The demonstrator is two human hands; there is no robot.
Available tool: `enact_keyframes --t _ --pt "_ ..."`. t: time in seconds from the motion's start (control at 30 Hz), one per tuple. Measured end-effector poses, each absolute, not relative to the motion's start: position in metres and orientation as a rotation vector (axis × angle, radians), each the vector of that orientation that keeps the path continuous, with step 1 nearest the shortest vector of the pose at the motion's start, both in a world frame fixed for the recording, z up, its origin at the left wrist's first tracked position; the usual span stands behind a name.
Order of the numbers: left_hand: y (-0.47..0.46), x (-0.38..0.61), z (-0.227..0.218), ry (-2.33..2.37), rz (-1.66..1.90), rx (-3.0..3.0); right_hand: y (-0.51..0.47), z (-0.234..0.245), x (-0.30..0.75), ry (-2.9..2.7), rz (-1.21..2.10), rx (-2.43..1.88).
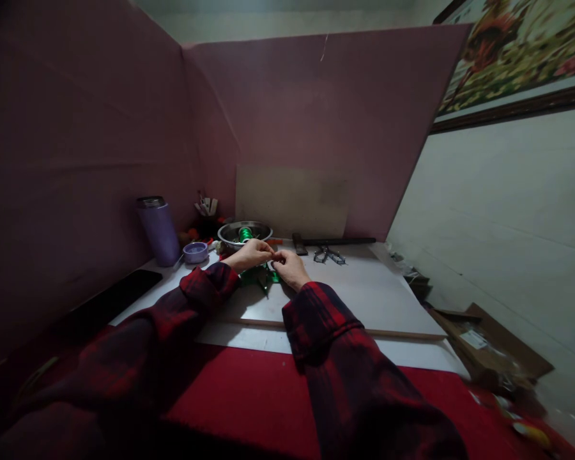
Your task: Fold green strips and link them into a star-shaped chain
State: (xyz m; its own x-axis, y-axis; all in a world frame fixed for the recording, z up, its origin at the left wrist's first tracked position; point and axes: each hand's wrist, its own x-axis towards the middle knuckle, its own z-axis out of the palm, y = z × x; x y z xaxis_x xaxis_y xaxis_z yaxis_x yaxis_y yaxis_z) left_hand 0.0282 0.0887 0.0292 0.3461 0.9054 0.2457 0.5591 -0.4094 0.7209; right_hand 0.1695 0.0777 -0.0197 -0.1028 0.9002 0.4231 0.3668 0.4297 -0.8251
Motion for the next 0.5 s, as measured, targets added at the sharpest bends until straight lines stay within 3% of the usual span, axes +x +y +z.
enact_keyframes --t 0.3,0.5 --pt "0.072 0.013 0.037 1.363 0.756 2.681 0.070 -0.010 0.163 -1.656 0.806 -1.033" --pt "0.070 0.003 0.035 1.036 0.965 2.286 0.068 -0.009 0.163 -1.620 0.746 -1.049"
